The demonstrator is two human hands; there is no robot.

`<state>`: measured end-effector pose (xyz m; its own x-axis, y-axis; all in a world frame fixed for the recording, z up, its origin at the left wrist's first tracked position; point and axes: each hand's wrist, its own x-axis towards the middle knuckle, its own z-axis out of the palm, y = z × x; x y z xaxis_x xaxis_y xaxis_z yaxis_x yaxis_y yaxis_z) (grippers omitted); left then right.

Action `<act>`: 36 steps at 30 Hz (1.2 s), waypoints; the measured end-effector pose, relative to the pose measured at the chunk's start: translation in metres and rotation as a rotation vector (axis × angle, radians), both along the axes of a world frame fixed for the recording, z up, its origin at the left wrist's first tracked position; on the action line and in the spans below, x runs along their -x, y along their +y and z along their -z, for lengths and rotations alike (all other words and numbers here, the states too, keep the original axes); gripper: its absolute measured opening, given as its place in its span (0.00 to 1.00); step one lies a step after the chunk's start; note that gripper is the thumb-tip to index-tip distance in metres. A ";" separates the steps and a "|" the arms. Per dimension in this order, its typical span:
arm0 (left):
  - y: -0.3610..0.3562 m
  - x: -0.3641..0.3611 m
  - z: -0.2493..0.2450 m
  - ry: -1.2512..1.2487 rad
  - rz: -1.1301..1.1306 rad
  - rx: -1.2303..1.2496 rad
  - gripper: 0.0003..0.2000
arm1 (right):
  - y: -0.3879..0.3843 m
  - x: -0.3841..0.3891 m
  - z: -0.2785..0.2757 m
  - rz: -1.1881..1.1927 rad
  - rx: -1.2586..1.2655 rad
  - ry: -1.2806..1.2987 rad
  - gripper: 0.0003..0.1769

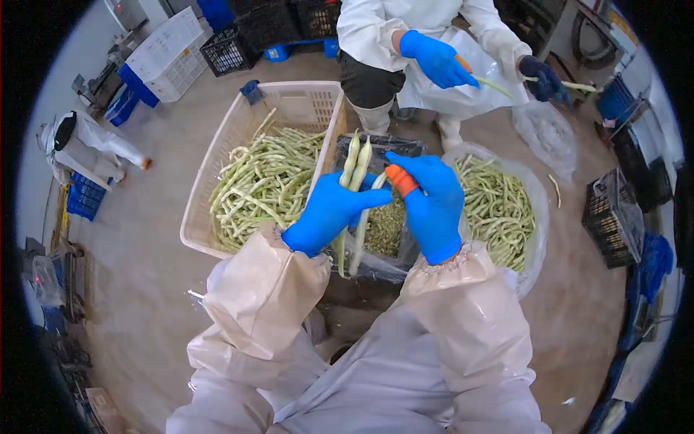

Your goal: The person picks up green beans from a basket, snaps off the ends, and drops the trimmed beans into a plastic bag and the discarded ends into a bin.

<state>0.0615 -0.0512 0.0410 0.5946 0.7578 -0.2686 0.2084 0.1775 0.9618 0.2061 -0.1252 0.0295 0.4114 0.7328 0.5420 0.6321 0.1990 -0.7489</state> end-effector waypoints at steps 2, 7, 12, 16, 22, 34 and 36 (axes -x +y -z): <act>0.005 0.001 0.010 -0.022 0.024 0.039 0.14 | 0.005 0.002 0.004 -0.004 -0.047 -0.095 0.09; 0.017 0.010 0.021 -0.058 0.000 0.112 0.17 | 0.008 0.010 0.002 -0.262 0.197 0.496 0.07; 0.055 0.035 0.021 -0.148 -0.344 0.079 0.17 | 0.004 -0.016 -0.010 -0.479 0.200 0.693 0.10; 0.098 0.075 0.008 0.139 -0.662 -0.284 0.18 | 0.008 -0.043 0.008 -0.210 0.319 0.214 0.18; 0.106 0.079 0.021 0.175 -0.484 -0.362 0.19 | 0.023 -0.042 0.038 -0.068 0.166 -0.150 0.21; 0.044 0.022 0.042 0.142 0.032 -0.514 0.14 | 0.033 -0.014 0.026 -0.117 -0.067 -0.275 0.22; 0.033 0.017 0.051 0.211 0.032 -0.800 0.14 | 0.035 -0.015 0.034 -0.140 -0.027 -0.381 0.21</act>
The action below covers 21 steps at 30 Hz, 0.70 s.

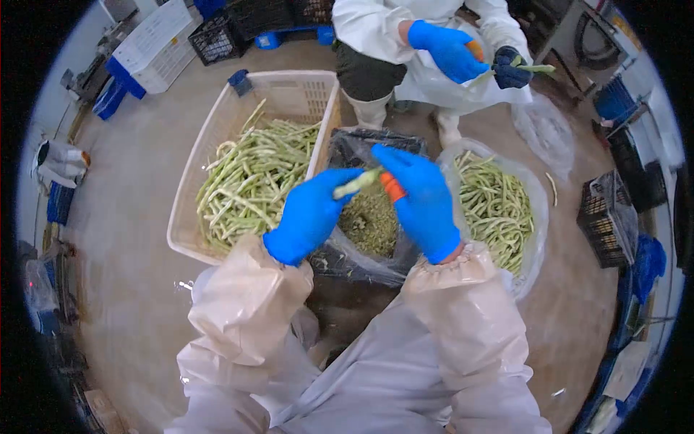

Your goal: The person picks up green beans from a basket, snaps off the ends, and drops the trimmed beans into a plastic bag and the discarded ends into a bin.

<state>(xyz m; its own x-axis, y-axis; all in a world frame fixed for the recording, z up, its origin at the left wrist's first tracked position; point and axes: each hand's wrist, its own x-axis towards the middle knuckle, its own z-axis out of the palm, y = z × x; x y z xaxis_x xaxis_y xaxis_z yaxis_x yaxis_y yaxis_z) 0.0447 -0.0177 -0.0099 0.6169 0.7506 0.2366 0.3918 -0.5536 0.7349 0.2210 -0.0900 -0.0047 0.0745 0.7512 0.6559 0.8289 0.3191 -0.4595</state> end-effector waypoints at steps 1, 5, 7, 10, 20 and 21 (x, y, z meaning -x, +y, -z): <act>-0.003 -0.001 0.002 -0.020 0.020 -0.020 0.18 | 0.000 -0.001 0.005 -0.004 0.017 -0.057 0.21; -0.002 -0.001 -0.004 0.201 0.083 -0.315 0.26 | -0.007 -0.001 0.016 0.012 0.163 -0.151 0.13; -0.002 -0.001 -0.003 0.242 0.083 -0.381 0.26 | -0.008 0.001 0.014 -0.009 0.210 -0.131 0.09; -0.003 0.000 -0.002 0.233 0.082 -0.411 0.26 | -0.009 0.001 0.014 -0.012 0.217 -0.103 0.06; -0.012 -0.011 0.004 -0.327 0.011 0.628 0.12 | -0.007 0.001 0.003 -0.164 0.411 1.024 0.08; -0.014 -0.015 -0.002 -0.333 -0.021 0.606 0.12 | -0.007 -0.001 0.000 -0.198 0.409 1.116 0.08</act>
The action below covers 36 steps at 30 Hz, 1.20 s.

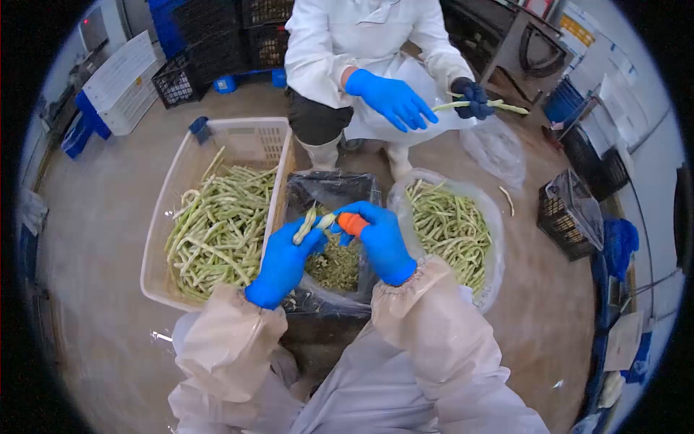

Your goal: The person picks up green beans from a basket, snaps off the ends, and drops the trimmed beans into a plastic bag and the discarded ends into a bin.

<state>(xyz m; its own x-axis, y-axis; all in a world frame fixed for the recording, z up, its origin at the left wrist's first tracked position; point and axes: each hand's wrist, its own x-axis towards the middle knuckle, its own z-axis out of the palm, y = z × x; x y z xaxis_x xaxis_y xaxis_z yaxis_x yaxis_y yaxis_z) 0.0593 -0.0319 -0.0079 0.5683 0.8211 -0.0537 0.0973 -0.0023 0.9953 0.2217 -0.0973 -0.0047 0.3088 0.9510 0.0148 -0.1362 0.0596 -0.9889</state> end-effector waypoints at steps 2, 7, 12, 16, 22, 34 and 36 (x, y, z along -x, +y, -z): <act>0.004 0.000 -0.019 0.032 -0.091 -0.028 0.13 | 0.001 0.001 -0.003 0.025 -0.010 -0.053 0.08; 0.060 0.040 -0.018 -0.543 -0.286 0.121 0.20 | 0.003 -0.008 0.011 0.107 -0.077 -0.207 0.07; 0.086 0.081 -0.025 -0.696 -0.402 0.008 0.23 | 0.001 -0.044 0.004 0.373 0.023 -0.476 0.10; 0.081 0.075 -0.028 -0.711 -0.394 0.016 0.24 | 0.007 -0.019 0.003 0.259 -0.244 -0.817 0.14; 0.066 0.049 -0.027 -0.624 -0.355 0.063 0.23 | 0.003 0.022 0.001 -0.110 -0.048 -0.247 0.15; 0.059 0.042 -0.006 0.169 -0.537 -0.248 0.16 | -0.003 0.014 0.019 0.057 0.059 -1.118 0.06; 0.072 0.050 0.016 0.380 -0.620 -0.665 0.17 | -0.002 0.008 0.025 0.042 0.064 -1.191 0.05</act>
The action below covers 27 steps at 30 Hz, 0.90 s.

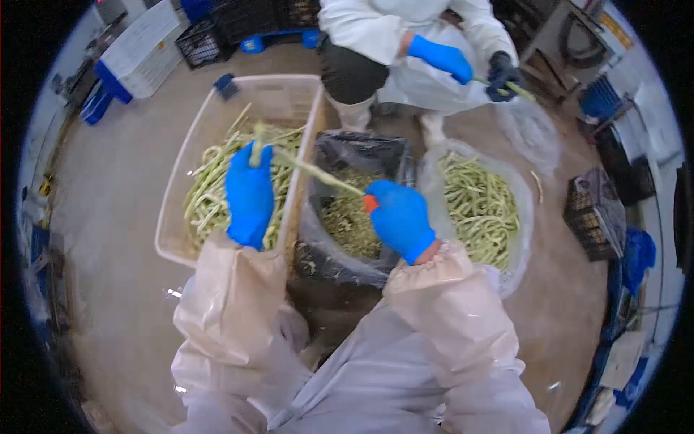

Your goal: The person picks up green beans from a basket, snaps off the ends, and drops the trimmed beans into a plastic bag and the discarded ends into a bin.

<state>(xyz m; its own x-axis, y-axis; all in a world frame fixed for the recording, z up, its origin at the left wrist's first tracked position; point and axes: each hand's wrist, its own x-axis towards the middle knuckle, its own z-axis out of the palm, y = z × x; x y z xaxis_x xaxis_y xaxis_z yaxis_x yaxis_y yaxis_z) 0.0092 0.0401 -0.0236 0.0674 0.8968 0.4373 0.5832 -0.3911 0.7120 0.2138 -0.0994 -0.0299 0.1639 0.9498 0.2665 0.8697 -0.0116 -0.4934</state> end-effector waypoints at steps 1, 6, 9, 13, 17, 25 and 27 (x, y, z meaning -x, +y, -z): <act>-0.006 -0.003 -0.013 -0.145 0.023 0.132 0.17 | -0.001 -0.003 0.001 -0.001 0.010 -0.039 0.04; -0.031 -0.024 -0.024 -0.132 0.329 -0.135 0.14 | -0.002 0.003 -0.002 -0.084 -0.005 -0.050 0.04; -0.053 -0.036 0.006 -0.075 0.590 0.224 0.13 | -0.001 0.012 -0.003 -0.121 -0.069 0.053 0.04; -0.068 -0.039 0.006 0.181 0.611 0.251 0.11 | -0.003 0.017 -0.010 -0.116 -0.022 0.059 0.04; -0.062 -0.038 0.010 0.073 0.538 0.308 0.08 | 0.000 0.018 -0.006 -0.101 -0.144 0.316 0.07; -0.063 -0.031 -0.042 -0.367 0.534 0.681 0.08 | -0.003 0.014 -0.032 -0.178 0.046 1.327 0.09; -0.059 -0.025 -0.061 -0.440 0.464 0.707 0.10 | -0.002 0.011 -0.032 -0.137 0.045 1.346 0.09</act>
